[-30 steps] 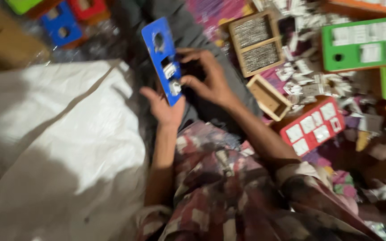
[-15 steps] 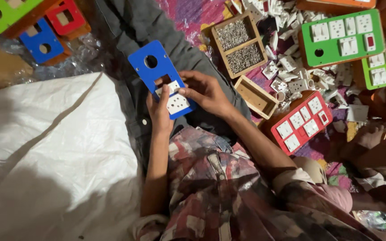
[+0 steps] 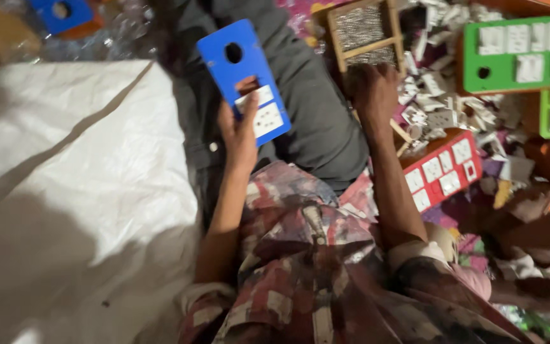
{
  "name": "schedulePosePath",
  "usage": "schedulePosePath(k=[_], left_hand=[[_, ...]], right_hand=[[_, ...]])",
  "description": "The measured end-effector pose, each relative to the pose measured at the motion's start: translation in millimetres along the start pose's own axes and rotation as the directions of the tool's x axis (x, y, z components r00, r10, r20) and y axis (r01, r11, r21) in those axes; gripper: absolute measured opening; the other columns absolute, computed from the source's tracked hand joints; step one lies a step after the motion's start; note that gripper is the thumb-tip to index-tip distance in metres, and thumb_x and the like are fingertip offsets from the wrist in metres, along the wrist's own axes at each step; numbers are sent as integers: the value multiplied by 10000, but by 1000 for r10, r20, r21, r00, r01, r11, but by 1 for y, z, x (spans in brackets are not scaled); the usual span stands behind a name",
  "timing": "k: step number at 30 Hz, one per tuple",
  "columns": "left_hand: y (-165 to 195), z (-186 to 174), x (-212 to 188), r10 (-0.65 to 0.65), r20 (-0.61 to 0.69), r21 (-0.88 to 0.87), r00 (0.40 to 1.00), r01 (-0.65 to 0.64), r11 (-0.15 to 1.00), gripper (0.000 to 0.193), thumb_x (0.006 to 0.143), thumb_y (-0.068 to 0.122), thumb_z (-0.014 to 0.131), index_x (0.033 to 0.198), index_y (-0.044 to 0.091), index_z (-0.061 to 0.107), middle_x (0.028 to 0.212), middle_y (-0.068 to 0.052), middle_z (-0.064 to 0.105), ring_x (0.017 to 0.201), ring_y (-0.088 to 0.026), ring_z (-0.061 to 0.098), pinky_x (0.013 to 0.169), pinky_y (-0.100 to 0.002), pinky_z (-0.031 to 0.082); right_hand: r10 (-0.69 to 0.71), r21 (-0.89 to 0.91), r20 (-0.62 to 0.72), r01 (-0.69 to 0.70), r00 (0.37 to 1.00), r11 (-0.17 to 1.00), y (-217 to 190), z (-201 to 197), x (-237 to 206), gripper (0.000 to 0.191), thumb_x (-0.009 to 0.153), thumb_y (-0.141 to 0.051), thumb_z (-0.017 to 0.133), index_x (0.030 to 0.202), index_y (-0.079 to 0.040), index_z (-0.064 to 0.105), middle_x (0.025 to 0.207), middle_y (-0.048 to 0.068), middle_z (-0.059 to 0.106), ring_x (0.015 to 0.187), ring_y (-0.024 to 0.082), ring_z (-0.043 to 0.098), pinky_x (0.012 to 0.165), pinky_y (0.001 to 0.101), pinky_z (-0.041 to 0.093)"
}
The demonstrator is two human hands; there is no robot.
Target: The person lies on the floor fitting white switch and socket modules into colored plastic faceplates, pressing each module into the cutouts and reaching into a wooden tray of small parts for fasteners. They complete one blue plate, set it aside, and continue with a green plate.
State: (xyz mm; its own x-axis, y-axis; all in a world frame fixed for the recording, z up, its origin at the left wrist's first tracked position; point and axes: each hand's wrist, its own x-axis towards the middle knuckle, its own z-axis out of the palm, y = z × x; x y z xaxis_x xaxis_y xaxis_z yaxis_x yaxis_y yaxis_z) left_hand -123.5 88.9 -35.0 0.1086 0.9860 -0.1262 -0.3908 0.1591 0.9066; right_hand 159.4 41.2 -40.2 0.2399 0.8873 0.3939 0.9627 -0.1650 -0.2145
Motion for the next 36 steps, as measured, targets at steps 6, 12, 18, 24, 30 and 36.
schedulePosePath(k=[6, 12, 18, 24, 30, 36], left_hand=[[-4, -9, -3, -4, 37, -34, 999, 6, 999, 295, 1045, 104, 675, 1319, 22, 601, 1212, -68, 685, 1073, -129, 656, 931, -282, 539], [4, -11, -4, 4, 84, -77, 996, 2, 997, 297, 1043, 68, 673, 1325, 7, 602, 1241, -75, 682, 1092, -128, 659, 950, -283, 547], [12, -14, 0, -1, 109, -65, 994, 8, 998, 302, 1053, 85, 666, 1340, 1, 624, 1217, -74, 706, 1071, -113, 666, 936, -263, 554], [8, -8, 0, 50, 86, 51, 995, -54, 997, 336, 1038, 94, 699, 1351, 0, 620, 1177, -57, 708, 1024, -96, 663, 913, -246, 553], [9, -6, -2, 80, 53, 114, 995, -86, 990, 344, 1029, 81, 697, 1351, -5, 616, 1209, -58, 709, 1039, -94, 656, 929, -251, 546], [7, -15, -2, 100, 89, 139, 991, -112, 984, 344, 1039, 77, 699, 1358, -14, 610, 1185, -79, 719, 1053, -109, 665, 942, -261, 548]], right_hand=[[118, 85, 72, -124, 990, 989, 9, 20, -13, 101, 913, -43, 723, 946, -55, 818, 914, 208, 716, 782, 369, 679, 683, 466, 535], [20, 28, 5, -20, 1000, 999, 6, 21, -18, 78, 934, -45, 773, 924, 19, 729, 881, 205, 693, 819, 395, 664, 715, 479, 523], [384, 600, 48, -334, 922, 727, -19, 10, 2, 93, 1038, -71, 735, 1061, 15, 710, 941, 94, 740, 824, 145, 689, 743, 280, 553], [175, 890, 341, -377, 924, 255, -91, -28, 14, 68, 1052, -27, 706, 1120, -35, 708, 1028, 26, 723, 908, 86, 646, 823, 217, 512], [-56, 839, 352, -288, 934, 462, -151, -40, 17, 78, 1020, 30, 724, 1097, 22, 735, 1262, 70, 545, 1148, 139, 605, 965, 249, 525], [-114, 828, 322, -221, 940, 515, -156, -40, 16, 109, 1009, 41, 742, 1116, 23, 748, 1273, 77, 555, 1178, 147, 590, 995, 249, 510]])
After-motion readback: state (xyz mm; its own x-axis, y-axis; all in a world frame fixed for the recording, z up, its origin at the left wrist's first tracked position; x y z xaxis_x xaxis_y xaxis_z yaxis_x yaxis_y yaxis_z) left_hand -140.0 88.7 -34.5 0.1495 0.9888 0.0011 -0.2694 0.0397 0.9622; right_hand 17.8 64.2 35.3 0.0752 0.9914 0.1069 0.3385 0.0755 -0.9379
